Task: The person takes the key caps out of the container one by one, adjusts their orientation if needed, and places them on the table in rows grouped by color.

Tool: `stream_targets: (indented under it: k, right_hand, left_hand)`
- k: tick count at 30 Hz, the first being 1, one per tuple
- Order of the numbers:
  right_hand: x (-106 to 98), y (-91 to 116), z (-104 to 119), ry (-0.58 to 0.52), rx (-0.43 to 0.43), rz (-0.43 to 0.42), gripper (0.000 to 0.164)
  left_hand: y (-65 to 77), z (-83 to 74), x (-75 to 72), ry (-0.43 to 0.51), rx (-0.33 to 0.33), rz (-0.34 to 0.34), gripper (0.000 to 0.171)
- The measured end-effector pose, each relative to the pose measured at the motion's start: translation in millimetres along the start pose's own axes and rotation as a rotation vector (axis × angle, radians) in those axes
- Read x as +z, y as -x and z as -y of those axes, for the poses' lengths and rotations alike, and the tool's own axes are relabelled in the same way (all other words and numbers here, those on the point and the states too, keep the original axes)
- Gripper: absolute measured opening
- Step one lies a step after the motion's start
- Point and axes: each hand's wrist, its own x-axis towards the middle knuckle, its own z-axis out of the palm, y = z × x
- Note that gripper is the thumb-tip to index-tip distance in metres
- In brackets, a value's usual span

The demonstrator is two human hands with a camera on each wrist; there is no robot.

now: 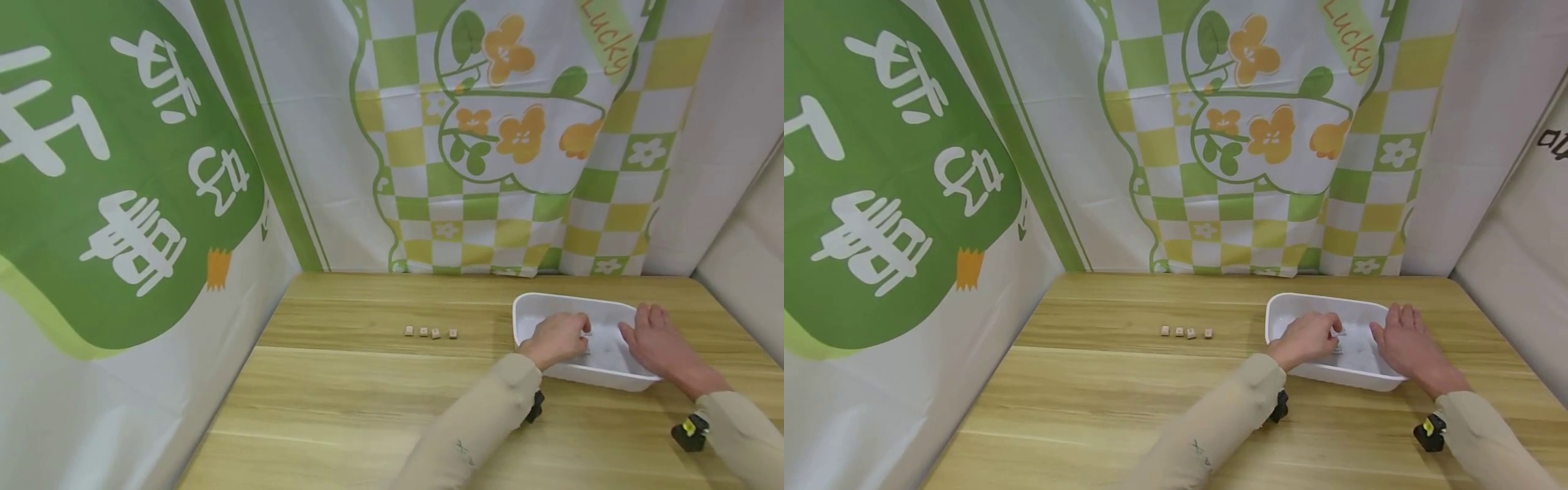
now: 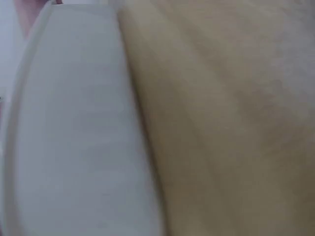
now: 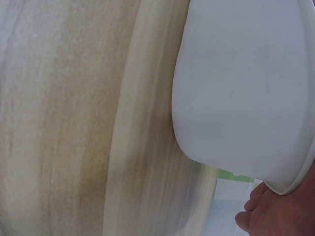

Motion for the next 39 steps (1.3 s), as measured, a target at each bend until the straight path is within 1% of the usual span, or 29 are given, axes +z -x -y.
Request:
stream_targets:
  k: [2, 4, 8, 13, 19, 24, 26, 30, 32, 35, 39]
  right_hand:
    - [0.8, 0.7, 0.3, 0.003, -0.01, -0.012, 0.062]
    - [1.2, 1.6, 0.4, 0.004, -0.021, -0.026, 0.06]
    - [1.9, 2.8, 0.0, -0.001, -0.029, -0.04, 0.061]
    - [1.5, 2.8, 0.1, -0.006, -0.03, -0.05, 0.062]
    - [-0.7, 2.9, 0.7, -0.015, -0.023, -0.044, 0.063]
    - [0.3, 2.7, 0.0, -0.01, -0.033, -0.076, 0.06]
    - [2.1, 2.8, 0.3, 0.002, -0.052, -0.112, 0.056]
    - [4.7, 2.0, -1.0, 0.017, -0.064, -0.129, 0.054]
    - [6.1, 0.7, -1.9, 0.012, -0.058, -0.118, 0.056]
    - [8.5, -0.4, -3.2, 0.008, -0.059, -0.124, 0.056]
    - [9.0, -1.6, -4.6, 0.001, -0.048, -0.117, 0.055]
  left_hand:
    - [0.6, 0.9, 4.9, 0.019, -0.022, 0.014, 0.023]
    - [0.9, 1.3, 8.6, 0.032, -0.029, 0.023, 0.025]
    - [-0.5, 0.9, 12.8, 0.021, -0.015, 0.037, 0.025]
    - [-2.4, 0.5, 13.6, 0.004, -0.004, 0.069, 0.028]
    - [-1.1, 0.3, 12.5, 0.03, -0.018, 0.139, 0.033]
    - [-1.9, 0.6, 15.3, 0.039, -0.018, 0.166, 0.032]
    - [-3.0, 0.8, 17.3, 0.032, -0.026, 0.178, 0.034]
    - [-4.3, 0.3, 18.4, -0.002, -0.027, 0.213, 0.04]
    - [-3.9, 0.7, 17.7, -0.017, -0.02, 0.226, 0.038]
    - [-2.7, 1.7, 17.2, -0.023, 0.005, 0.226, 0.033]
    - [-2.1, 2.0, 15.8, -0.007, 0.012, 0.2, 0.026]
